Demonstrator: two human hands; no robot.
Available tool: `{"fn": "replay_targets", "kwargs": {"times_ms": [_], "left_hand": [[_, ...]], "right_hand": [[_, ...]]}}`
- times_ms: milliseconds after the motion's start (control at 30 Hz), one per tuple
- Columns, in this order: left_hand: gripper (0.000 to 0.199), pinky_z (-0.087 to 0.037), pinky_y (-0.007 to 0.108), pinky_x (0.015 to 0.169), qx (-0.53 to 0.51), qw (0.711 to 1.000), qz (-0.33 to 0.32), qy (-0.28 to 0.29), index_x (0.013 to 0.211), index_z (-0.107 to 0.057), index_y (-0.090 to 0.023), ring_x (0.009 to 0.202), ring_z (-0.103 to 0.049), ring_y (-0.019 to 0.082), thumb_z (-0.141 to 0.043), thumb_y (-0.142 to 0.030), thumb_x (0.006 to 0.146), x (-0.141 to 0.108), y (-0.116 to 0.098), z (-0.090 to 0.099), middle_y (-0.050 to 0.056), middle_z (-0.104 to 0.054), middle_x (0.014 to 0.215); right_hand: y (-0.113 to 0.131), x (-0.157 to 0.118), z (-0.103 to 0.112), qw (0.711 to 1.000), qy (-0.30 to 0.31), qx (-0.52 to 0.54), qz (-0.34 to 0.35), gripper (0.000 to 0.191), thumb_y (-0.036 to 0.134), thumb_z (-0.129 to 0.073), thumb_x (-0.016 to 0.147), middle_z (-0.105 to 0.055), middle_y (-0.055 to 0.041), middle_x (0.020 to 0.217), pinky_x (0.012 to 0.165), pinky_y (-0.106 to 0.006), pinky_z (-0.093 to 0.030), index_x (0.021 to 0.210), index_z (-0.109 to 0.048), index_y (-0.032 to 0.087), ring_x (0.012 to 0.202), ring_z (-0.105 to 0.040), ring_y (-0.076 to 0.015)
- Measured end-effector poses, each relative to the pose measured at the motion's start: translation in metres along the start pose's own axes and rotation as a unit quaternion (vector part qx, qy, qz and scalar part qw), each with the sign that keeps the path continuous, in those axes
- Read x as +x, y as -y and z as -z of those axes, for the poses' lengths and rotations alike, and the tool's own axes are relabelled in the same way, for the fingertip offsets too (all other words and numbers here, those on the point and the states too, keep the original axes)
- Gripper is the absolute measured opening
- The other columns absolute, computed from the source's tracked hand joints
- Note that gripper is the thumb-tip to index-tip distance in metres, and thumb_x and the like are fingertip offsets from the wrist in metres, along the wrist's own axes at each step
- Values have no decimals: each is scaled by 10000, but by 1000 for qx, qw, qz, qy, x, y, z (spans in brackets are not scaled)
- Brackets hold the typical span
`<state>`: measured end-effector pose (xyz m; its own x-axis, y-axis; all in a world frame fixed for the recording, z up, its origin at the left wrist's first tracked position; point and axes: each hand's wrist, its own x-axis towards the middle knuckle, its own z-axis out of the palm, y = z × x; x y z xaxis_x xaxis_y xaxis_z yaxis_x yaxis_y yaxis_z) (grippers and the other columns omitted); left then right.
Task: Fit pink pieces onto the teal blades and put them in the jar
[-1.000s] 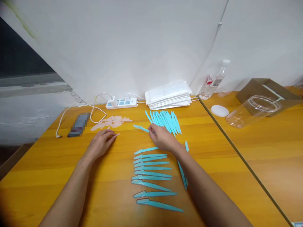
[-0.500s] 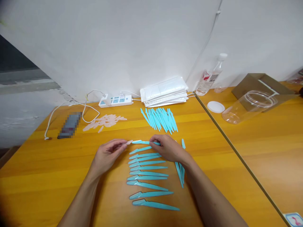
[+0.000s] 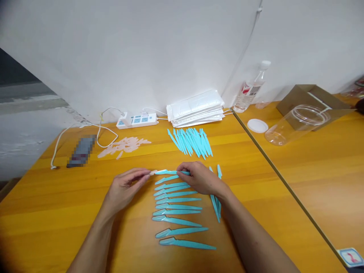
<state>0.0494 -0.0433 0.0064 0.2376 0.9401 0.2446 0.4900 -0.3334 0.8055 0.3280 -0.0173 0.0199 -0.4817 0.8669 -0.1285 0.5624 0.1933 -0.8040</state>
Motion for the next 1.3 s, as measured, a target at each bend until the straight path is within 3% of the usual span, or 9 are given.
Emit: {"fn": "replay_targets", "kwargs": {"times_ms": [200, 300, 400, 467, 567, 767, 1000, 1167, 1300], "left_hand": [[260, -556, 295, 885, -71, 997, 29, 7, 1144, -730, -238, 959, -707, 180, -672, -295, 897, 2, -8, -25, 71, -747, 1107], [500, -536, 335, 957, -112, 987, 71, -93, 1321, -621, -236, 1047, -685, 196, -730, -345, 845, 3, 7, -10, 95, -691, 1258], [519, -521, 352, 969, -93, 970, 104, -198, 1289, -640, -200, 1028, -675, 197, -737, -410, 824, 4, 27, 12, 109, -697, 1221], [519, -516, 359, 968, -77, 962, 126, -231, 1260, -658, -184, 1001, -674, 195, -731, -448, 819, 5, 36, 21, 108, -713, 1159], [542, -515, 367, 958, -64, 962, 136, -228, 1263, -654, -173, 980, -670, 192, -722, -473, 817, 5, 40, 24, 108, -715, 1129], [530, -519, 352, 925, -39, 964, 140, -225, 1242, -666, -169, 940, -666, 184, -720, -474, 813, 3, 38, 29, 103, -722, 1100], [528, -539, 304, 815, -1, 934, 213, -285, 1197, -701, -187, 867, -680, 175, -709, -522, 789, 4, 41, 68, 84, -741, 1057], [463, -546, 329, 770, 162, 930, 227, -238, 1149, -723, -184, 816, -693, 205, -640, -503, 825, 19, 56, 83, 87, -742, 1076], [395, -508, 406, 913, 326, 911, 200, -156, 1164, -725, -193, 937, -686, 259, -564, -402, 870, 36, 79, 78, 115, -675, 1248]], "right_hand": [[12, -15, 8, 999, -36, -4, -7, 277, 403, -540, 932, -676, -1, 755, 608, -243, -394, 867, -710, 194, 664, -548, -132], [-2, -48, 23, 970, -222, -31, -97, 346, 484, -558, 893, -714, -41, 798, 653, -279, -436, 798, -723, 195, 714, -616, -175], [-29, -88, 29, 893, -362, -110, -242, 399, 579, -600, 820, -722, -54, 756, 644, -320, -439, 783, -737, 206, 698, -652, -220], [-45, -108, 24, 872, -349, -127, -320, 431, 622, -588, 807, -725, -46, 732, 636, -338, -444, 805, -745, 220, 689, -669, -240], [-56, -123, 8, 881, -291, -114, -356, 461, 638, -538, 838, -735, -35, 749, 646, -340, -465, 875, -751, 230, 719, -691, -245], [-57, -124, -1, 900, -254, -163, -315, 512, 637, -520, 863, -705, -12, 707, 642, -324, -465, 1064, -731, 216, 709, -680, -224], [-62, -111, 10, 933, -198, -185, -238, 429, 520, -469, 930, -699, -7, 727, 631, -298, -455, 1120, -734, 241, 679, -653, -193], [-40, -74, 26, 906, -256, -262, -213, 420, 527, -529, 905, -737, -55, 812, 654, -322, -450, 1033, -749, 193, 734, -678, -234], [-2, 4, 25, 920, -216, -302, -130, 378, 451, -511, 952, -751, -97, 981, 791, -325, -468, 1052, -760, 185, 918, -685, -250]]}}
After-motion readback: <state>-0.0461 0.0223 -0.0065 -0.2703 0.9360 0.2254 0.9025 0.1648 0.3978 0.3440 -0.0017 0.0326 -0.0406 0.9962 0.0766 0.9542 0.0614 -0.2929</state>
